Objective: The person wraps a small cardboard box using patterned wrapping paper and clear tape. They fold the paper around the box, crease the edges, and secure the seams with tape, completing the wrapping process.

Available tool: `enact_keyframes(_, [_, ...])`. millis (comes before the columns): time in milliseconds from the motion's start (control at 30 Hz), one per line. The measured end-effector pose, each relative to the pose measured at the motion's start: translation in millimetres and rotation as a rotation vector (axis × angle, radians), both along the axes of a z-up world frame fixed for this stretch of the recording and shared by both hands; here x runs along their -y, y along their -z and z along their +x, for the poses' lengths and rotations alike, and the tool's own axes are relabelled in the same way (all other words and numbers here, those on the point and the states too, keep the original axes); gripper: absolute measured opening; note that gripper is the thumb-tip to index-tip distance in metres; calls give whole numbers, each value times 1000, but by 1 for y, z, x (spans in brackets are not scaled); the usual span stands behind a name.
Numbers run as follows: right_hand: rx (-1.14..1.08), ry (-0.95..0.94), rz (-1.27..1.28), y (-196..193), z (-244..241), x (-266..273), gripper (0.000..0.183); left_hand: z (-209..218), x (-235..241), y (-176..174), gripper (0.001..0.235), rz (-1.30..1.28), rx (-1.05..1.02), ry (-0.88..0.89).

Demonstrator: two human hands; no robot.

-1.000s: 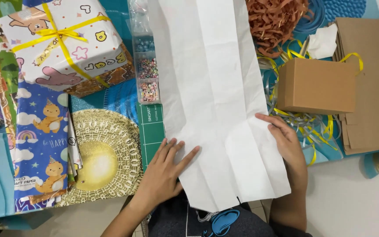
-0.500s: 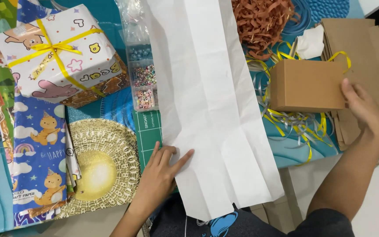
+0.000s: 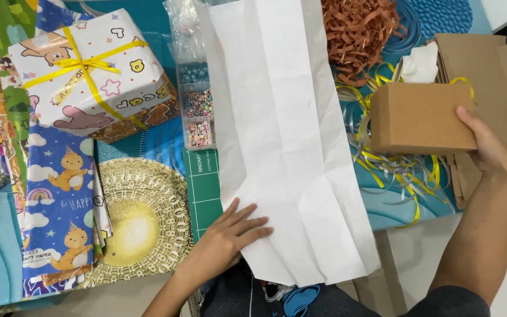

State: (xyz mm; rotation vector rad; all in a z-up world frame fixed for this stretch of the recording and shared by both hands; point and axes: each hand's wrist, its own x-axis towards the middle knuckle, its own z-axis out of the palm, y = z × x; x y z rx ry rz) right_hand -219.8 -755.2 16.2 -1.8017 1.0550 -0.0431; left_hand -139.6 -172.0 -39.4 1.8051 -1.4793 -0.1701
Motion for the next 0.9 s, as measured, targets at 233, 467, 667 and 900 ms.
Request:
enact_keyframes(233, [156,-94,251,-48,13,-102,66,3,-23,-30,53,3,-124,109])
enact_keyframes(467, [188,-644,462,5,45,-231,85,-20,-47,-54,33,-61,-195,144])
enact_keyframes(667, [204,-775,422,29,40,-257,70,-27,-58,-65,48,-194,-307,167])
enact_keyframes(900, [113,-796,341,17,36,-263,71,-33,-58,-50,34,-249,-138,-57])
